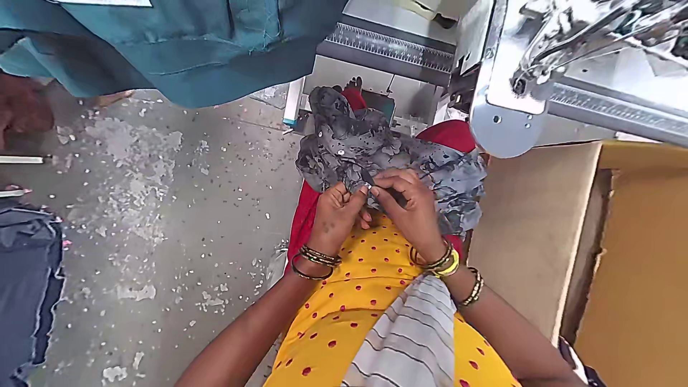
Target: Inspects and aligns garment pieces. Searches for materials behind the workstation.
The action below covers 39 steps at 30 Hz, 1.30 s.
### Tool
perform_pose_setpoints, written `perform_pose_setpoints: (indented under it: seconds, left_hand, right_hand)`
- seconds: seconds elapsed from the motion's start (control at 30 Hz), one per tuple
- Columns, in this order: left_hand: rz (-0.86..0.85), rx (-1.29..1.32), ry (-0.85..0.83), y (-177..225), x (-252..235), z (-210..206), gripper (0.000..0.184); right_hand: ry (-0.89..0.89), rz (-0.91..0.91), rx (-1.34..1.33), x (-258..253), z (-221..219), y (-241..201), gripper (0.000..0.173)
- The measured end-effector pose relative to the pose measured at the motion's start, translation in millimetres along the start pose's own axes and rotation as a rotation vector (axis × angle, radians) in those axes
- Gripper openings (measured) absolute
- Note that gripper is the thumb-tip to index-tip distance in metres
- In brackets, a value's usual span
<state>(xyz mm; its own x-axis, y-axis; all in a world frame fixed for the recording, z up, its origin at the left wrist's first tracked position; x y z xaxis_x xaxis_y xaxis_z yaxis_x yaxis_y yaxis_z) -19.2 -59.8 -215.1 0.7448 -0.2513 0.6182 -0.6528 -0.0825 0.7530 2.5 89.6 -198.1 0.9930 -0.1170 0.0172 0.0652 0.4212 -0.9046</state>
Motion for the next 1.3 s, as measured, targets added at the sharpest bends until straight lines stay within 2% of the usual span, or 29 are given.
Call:
perform_pose_setpoints:
  seconds: [0.13, 0.23, 0.3, 0.33, 0.4, 0.5, 0.6, 0.73, 0.9, 1.1, 1.3]
  left_hand:
    - [0.117, -0.015, -0.101, 0, -1, 5, 0.018]
    - [0.14, -0.214, -0.163, 0, -2, 15, 0.022]
    - [-0.007, -0.635, -0.084, 7, -2, 26, 0.022]
    - [-0.155, -0.849, -0.001, 13, 0, 30, 0.03]
    - [-0.449, -1.074, 0.08, 25, 2, 30, 0.043]
    - [-0.646, -1.229, -0.139, 35, -2, 18, 0.03]
    - [-0.686, -1.275, -0.234, 37, -11, 10, 0.019]
    - [-0.696, -1.235, -0.208, 40, -15, 4, 0.015]
    - [-0.831, -1.193, -0.152, 35, -12, 1, 0.015]
    - [-0.883, -1.093, -0.023, 25, -11, 3, 0.013]
    - [-0.78, -1.053, 0.213, -1, -13, -5, 0.014]
  right_hand:
    - [-0.07, 0.011, -0.014, 2, -3, 8, 0.016]
    - [-0.082, 0.114, 0.096, 1, -7, 6, 0.016]
    - [-0.069, 0.208, 0.205, 2, -11, 4, 0.015]
    - [-0.06, 0.24, 0.25, 2, -13, 4, 0.015]
    - [-0.058, 0.28, 0.303, 3, -17, 4, 0.015]
    - [-0.061, 0.324, 0.331, 5, -18, 0, 0.013]
    - [-0.059, 0.329, 0.356, 3, -13, -1, 0.013]
    - [0.014, 0.335, 0.39, 3, -4, 0, 0.013]
    - [0.088, 0.338, 0.431, 2, -1, 2, 0.01]
    - [0.062, 0.33, 0.455, -1, -3, 3, 0.013]
    - [0.04, 0.329, 0.514, 3, -17, 3, 0.016]
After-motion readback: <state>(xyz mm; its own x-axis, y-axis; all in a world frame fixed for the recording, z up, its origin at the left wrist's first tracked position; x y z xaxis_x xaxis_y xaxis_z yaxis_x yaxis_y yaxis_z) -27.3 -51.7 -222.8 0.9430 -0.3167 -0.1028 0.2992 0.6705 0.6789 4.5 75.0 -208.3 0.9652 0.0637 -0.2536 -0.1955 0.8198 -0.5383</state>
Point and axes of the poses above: each hand's wrist, its own x-axis away from the middle knuckle, its own z-axis out of the back of the hand, y = z × x, the point moved 5 cm from there along -x, towards the middle knuckle, and after that the axes turned 3 degrees about z, right-handed, at the moved point
